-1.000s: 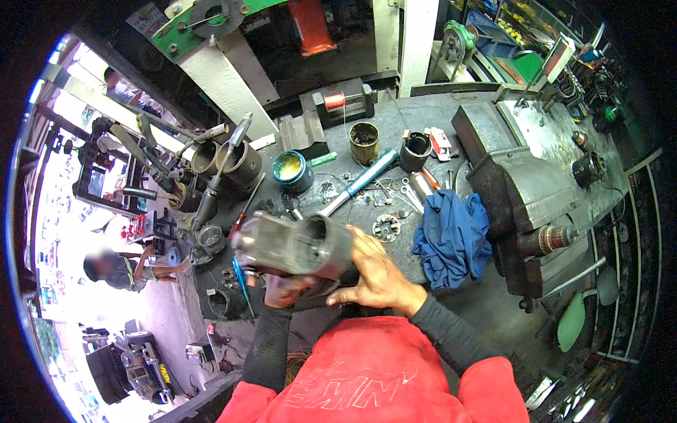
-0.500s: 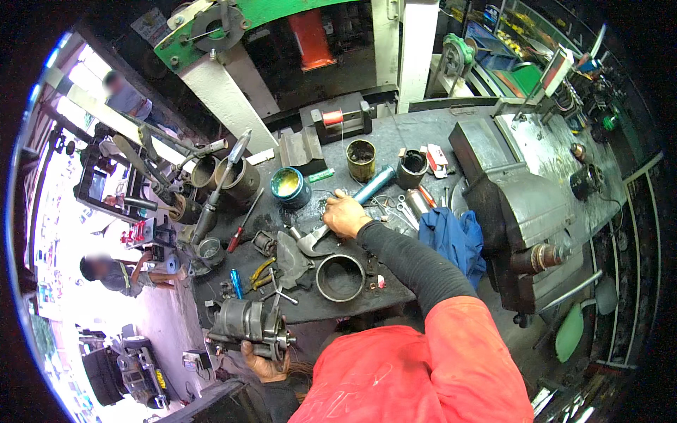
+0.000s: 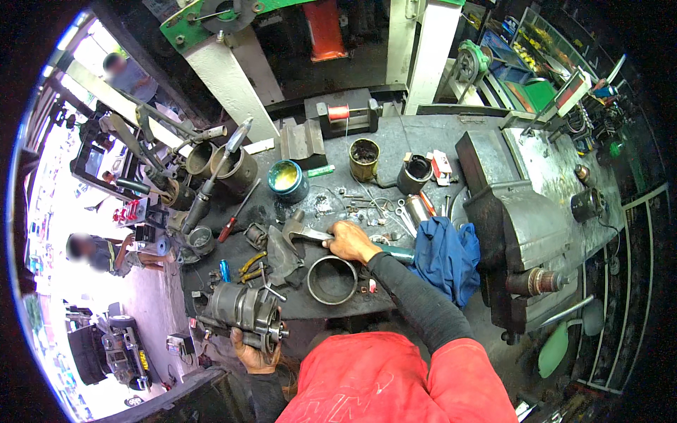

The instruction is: The person disassembles a mechanical component, cleans it with a blue cloth, and applies lubricant from a spray can. They then reassemble the part by inserting small metal pieces and wiping excess lubricant.

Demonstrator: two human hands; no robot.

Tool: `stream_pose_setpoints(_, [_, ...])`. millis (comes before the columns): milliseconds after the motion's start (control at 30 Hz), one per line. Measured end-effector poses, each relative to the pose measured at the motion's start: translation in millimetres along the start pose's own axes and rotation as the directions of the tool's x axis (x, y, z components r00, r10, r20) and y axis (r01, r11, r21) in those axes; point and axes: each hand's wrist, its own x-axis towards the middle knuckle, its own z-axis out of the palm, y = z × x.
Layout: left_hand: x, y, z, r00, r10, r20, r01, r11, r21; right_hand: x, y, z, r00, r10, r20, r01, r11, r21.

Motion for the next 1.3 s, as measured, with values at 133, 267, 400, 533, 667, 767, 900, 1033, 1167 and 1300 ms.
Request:
stream_pose_setpoints(133, [11.8,-4.7,17.5,0.997,-0.054,0.046,0.053,0.998,0.03,1.0,2.7,7.7,0.991,-0.032,-0.13,0.019,0.994,-0.103])
stream_pose_setpoints(267, [19.9,-6.2,43.4,0.991,-0.119,0.054,0.119,0.993,0.006,9.2,13.9,1.1,0.991,-0.123,-0.059,0.128,0.988,0.089])
stream_pose_setpoints(400, [21.7,-7.0,68.4,0.978,-0.171,0.117,0.178,0.983,-0.048,24.8,45.5,-27.1,0.896,0.062,-0.44,-0.109,0.991,-0.083])
stream_pose_setpoints(533, [23.8,-8.6,83.6,0.972,-0.199,0.125,0.213,0.971,-0.11,34.7,73.9,-47.4,0.896,-0.011,-0.444,-0.138,0.943,-0.303])
stream_pose_setpoints(667, [28.3,-10.8,92.1,0.969,-0.212,0.128,0.227,0.967,-0.113,37.2,78.3,-45.8,0.921,-0.188,-0.341,-0.029,0.841,-0.541])
stream_pose_setpoints(767, [32.3,-12.0,98.5,0.967,-0.221,0.125,0.237,0.963,-0.126,36.6,71.6,-45.3,0.933,-0.177,-0.315,-0.034,0.825,-0.564])
stream_pose_setpoints(900, [36.2,-13.7,106.8,0.968,-0.234,0.086,0.245,0.955,-0.168,27.9,60.2,-56.5,0.912,-0.125,-0.39,-0.037,0.923,-0.383])
stream_pose_setpoints(1033, [42.5,-14.7,114.8,0.956,-0.258,0.137,0.282,0.938,-0.204,-3.2,42.2,-72.4,0.854,-0.102,-0.511,0.139,0.99,0.034])
stream_pose_setpoints(1167, [48.6,-16.8,125.3,0.952,-0.281,0.122,0.3,0.934,-0.194,-48.9,7.0,-75.3,0.871,0.064,-0.487,0.162,0.898,0.409])
stream_pose_setpoints(1300, [56.3,-21.0,137.5,0.916,-0.343,0.21,0.383,0.902,-0.198,-96.2,-24.6,-83.3,0.78,-0.133,-0.612,0.366,0.89,0.272])
